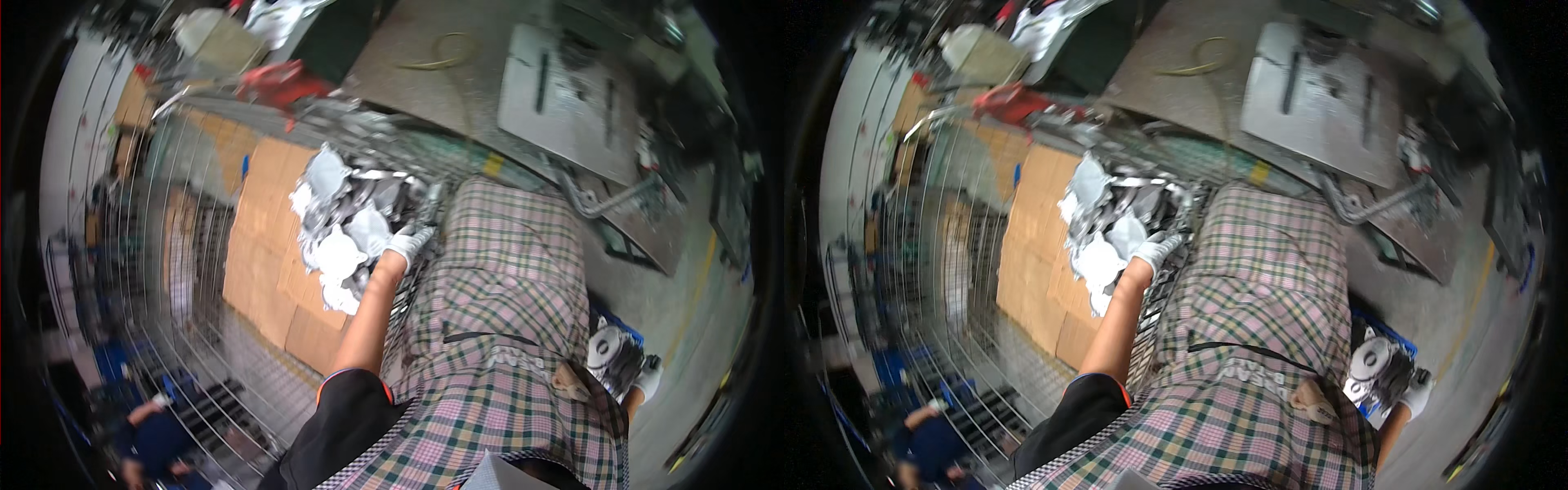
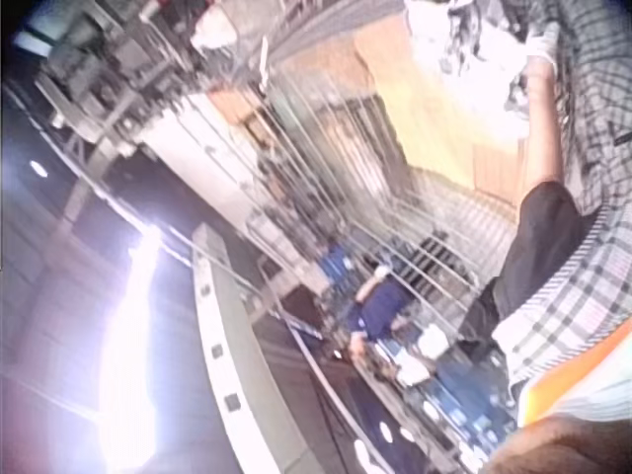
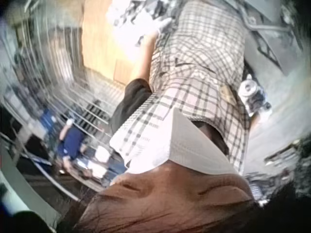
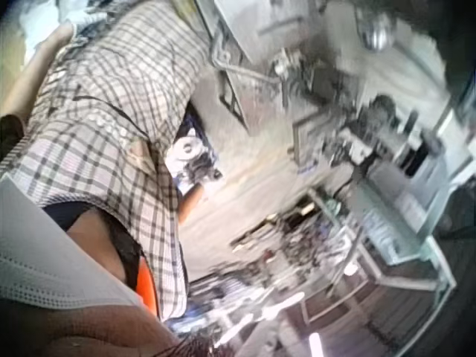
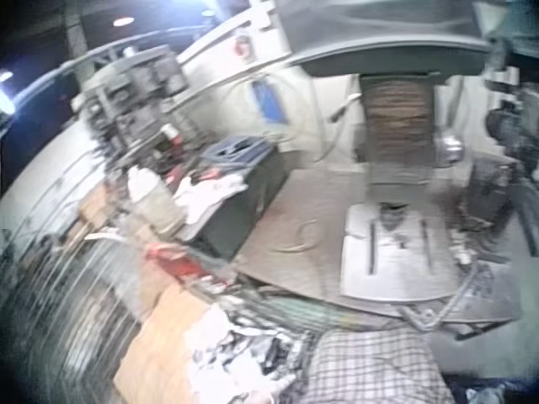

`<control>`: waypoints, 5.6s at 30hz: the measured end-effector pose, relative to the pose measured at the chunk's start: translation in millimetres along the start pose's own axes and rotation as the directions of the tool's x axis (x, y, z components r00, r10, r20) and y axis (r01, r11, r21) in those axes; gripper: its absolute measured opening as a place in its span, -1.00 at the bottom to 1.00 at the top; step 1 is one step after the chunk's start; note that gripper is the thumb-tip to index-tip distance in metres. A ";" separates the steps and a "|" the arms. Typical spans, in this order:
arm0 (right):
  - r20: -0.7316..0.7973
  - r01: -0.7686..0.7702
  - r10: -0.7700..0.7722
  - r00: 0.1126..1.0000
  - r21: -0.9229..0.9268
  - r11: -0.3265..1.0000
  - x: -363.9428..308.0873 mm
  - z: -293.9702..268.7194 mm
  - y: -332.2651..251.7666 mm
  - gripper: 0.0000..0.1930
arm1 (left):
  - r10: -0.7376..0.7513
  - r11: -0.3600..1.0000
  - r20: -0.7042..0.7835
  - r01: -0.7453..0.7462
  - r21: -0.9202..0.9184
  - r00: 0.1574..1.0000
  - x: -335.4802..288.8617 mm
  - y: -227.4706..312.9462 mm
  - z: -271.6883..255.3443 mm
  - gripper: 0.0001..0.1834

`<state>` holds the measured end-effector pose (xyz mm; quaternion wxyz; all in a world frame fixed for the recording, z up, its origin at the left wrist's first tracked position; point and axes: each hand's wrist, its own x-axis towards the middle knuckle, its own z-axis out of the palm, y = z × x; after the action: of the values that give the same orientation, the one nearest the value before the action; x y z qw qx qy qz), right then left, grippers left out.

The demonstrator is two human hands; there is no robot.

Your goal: The person drills holes into metal parts using a drill press, then organizes the drilled parts into blue bins and plastic crates by hand.

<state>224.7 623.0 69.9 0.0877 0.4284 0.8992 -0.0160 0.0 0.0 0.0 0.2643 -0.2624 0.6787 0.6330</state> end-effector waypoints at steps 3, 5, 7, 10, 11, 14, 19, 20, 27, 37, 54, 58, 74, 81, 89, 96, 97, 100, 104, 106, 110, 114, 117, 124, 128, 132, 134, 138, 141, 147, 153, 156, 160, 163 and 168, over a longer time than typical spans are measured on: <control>0.106 -0.163 0.147 0.983 0.160 0.974 -36.9 9.5 -88.1 -0.69 | -0.065 0.998 -0.247 0.068 0.003 0.967 17.4 -23.5 -110.0 -0.73; 0.227 -0.159 0.070 0.971 0.403 0.901 22.5 21.9 -95.9 -0.72 | 0.131 0.871 -0.713 0.264 0.415 0.688 36.1 -210.6 -194.6 -0.62; -0.002 -0.026 0.029 1.000 0.377 0.926 37.7 28.7 -46.2 -0.75 | 0.226 0.936 -0.790 0.097 0.338 0.570 51.4 -186.6 -141.9 -0.55; 0.031 -0.074 0.068 0.997 0.403 0.912 18.6 -13.1 -114.9 -0.80 | 0.071 0.996 -0.970 -0.073 0.055 0.232 40.5 -203.6 -171.0 -0.40; 0.001 -0.018 0.019 1.000 0.406 0.914 26.9 -10.8 -113.5 -0.82 | -0.112 0.979 -0.974 -0.143 -0.142 0.198 49.3 -228.8 -187.9 -0.33; 0.071 0.090 -0.139 0.988 0.468 0.879 45.8 8.0 -165.2 -0.84 | -0.050 0.975 -0.956 -0.191 -0.109 0.290 13.8 -320.1 -296.1 -0.30; 0.048 0.171 -0.212 0.976 0.432 0.886 41.1 -22.3 -193.7 -0.83 | -0.238 0.412 -0.707 -0.590 -0.695 0.666 29.2 -294.5 -295.6 -0.57; -0.093 0.275 -0.260 0.961 0.412 0.869 40.2 -31.9 -170.1 -0.82 | -0.250 0.691 -0.678 -0.363 -0.625 0.691 59.2 -251.2 -246.8 -0.60; -0.196 0.521 -0.482 0.854 0.317 0.793 66.1 -32.4 -231.4 -0.76 | -0.213 0.648 -0.486 -0.250 -0.720 0.848 -37.0 -185.5 -266.5 -0.43; -0.494 0.848 -0.690 0.530 0.275 0.454 -14.7 -113.7 -354.7 -0.78 | 0.503 0.502 -0.161 -0.439 -0.745 0.849 -104.0 34.0 -137.6 -0.26; -0.324 0.213 -0.419 0.848 0.933 -0.291 -21.0 -213.3 -462.0 -0.66 | 0.546 0.527 0.201 -0.147 -0.837 0.813 -4.3 184.4 68.2 -0.27; -0.186 -0.039 -0.281 0.942 0.769 -0.638 38.4 -195.3 -503.7 -0.60 | 0.502 0.504 0.240 -0.055 -0.862 0.831 12.5 199.8 69.1 -0.42; -0.099 -0.062 -0.149 0.984 0.591 -0.804 80.9 -166.9 -533.5 -0.69 | 0.492 0.549 -0.172 -0.458 -0.699 0.853 88.6 236.9 101.0 -0.62; -0.629 0.548 0.123 0.768 0.545 -0.634 80.9 -332.4 -503.8 -0.70 | 0.410 0.669 -0.100 -0.374 -0.643 0.907 103.1 252.9 102.5 -0.58; -0.896 0.826 -0.243 0.372 0.439 -0.355 73.5 -411.9 -489.9 -0.73 | 0.368 0.637 -0.132 -0.353 -0.686 0.921 98.5 258.8 100.3 -0.60; -0.856 0.792 0.008 0.517 0.474 -0.385 -5.8 -380.2 -478.1 -0.81 | 0.356 0.628 -0.125 -0.336 -0.702 0.926 104.1 254.0 101.3 -0.61; -0.856 0.793 0.012 0.517 0.474 -0.383 -3.6 -376.3 -473.4 -0.81 | 0.357 0.627 -0.125 -0.337 -0.702 0.926 105.7 253.8 101.6 -0.61; -0.850 0.803 0.011 0.526 0.493 -0.334 -8.0 -364.9 -459.9 -0.79 | 0.368 0.667 -0.093 -0.332 -0.667 0.925 109.8 254.3 101.6 -0.63; -0.824 0.789 0.056 0.564 0.517 -0.331 -15.3 -355.4 -455.7 -0.79 | 0.373 0.665 -0.081 -0.327 -0.671 0.924 109.7 254.1 102.6 -0.63; -0.821 0.786 0.091 0.564 0.500 -0.362 -21.0 -350.7 -458.0 -0.79 | 0.391 0.662 -0.080 -0.341 -0.668 0.917 112.0 253.1 100.6 -0.64; -0.826 0.763 0.069 0.559 0.480 -0.432 -31.6 -342.4 -449.9 -0.82 | 0.395 0.660 -0.093 -0.353 -0.663 0.914 114.7 252.9 99.9 -0.64; -0.834 0.804 0.081 0.546 0.495 -0.331 -45.9 -333.4 -444.4 -0.87 | 0.388 0.658 -0.086 -0.341 -0.672 0.918 105.0 255.9 105.0 -0.62; -0.830 0.826 0.052 0.555 0.542 -0.155 -63.9 -305.6 -436.4 -0.88 | 0.389 0.659 -0.115 -0.364 -0.659 0.914 108.8 251.1 97.9 -0.60; -0.858 0.808 0.023 0.514 0.475 -0.350 -12.5 -349.0 -457.9 -0.72 | 0.405 0.666 -0.141 -0.398 -0.631 0.903 103.1 252.9 98.6 -0.63; -0.859 0.727 0.017 0.512 0.422 -0.542 67.3 -389.3 -480.2 -0.81 | 0.392 0.685 -0.095 -0.359 -0.635 0.915 106.7 256.3 106.4 -0.63; -0.787 0.603 -0.094 0.609 0.537 -0.589 87.6 -348.8 -462.4 -0.73 | 0.439 0.686 -0.083 -0.393 -0.612 0.895 121.1 235.8 84.7 -0.60; -0.731 0.599 -0.103 0.674 0.624 -0.502 57.0 -327.5 -419.4 -0.76 | 0.356 0.697 -0.003 -0.268 -0.665 0.935 105.4 230.1 77.1 -0.58; -0.768 0.761 0.082 0.635 0.605 -0.235 18.7 -304.9 -314.0 -0.67 | 0.344 0.718 0.297 -0.045 -0.695 0.891 21.2 237.5 88.8 -0.54; -0.710 0.794 0.419 0.566 0.607 -0.043 47.6 -301.0 -238.2 -0.48 | 0.294 0.786 0.347 -0.019 -0.618 0.891 -9.2 239.3 109.9 -0.51; -0.517 0.511 0.621 0.589 0.834 0.209 184.7 -294.9 -142.4 -0.35 | 0.256 0.914 0.527 -0.027 -0.404 0.810 -35.1 253.7 196.4 -0.61; -0.491 0.338 0.259 0.832 0.818 0.466 230.7 -275.9 -154.2 -0.62 | 0.265 0.929 0.615 -0.025 -0.369 0.743 -41.4 271.9 292.6 -0.64; -0.549 0.349 0.184 0.815 0.720 0.599 205.9 -281.7 -161.4 -0.67 | 0.224 0.922 0.635 0.051 -0.384 0.739 -43.4 283.4 329.2 -0.62; -0.558 0.395 0.193 0.807 0.754 0.525 168.2 -280.6 -146.6 -0.71 | 0.244 0.906 0.630 0.059 -0.420 0.737 -44.0 289.3 367.8 -0.62; -0.547 0.488 0.222 0.807 0.830 0.271 145.1 -272.3 -134.2 -0.76 | 0.228 0.908 0.614 0.063 -0.414 0.756 -40.4 292.3 391.2 -0.61; -0.420 0.445 0.190 0.887 0.887 -0.119 128.3 -251.9 -147.9 -0.77 | 0.259 0.906 0.641 0.047 -0.420 0.723 -33.5 291.4 418.8 -0.63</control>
<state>-5.2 654.1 288.9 -0.4567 0.2462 0.6155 -0.5933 -165.9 436.4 208.4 0.3968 -0.0200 0.4001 0.8259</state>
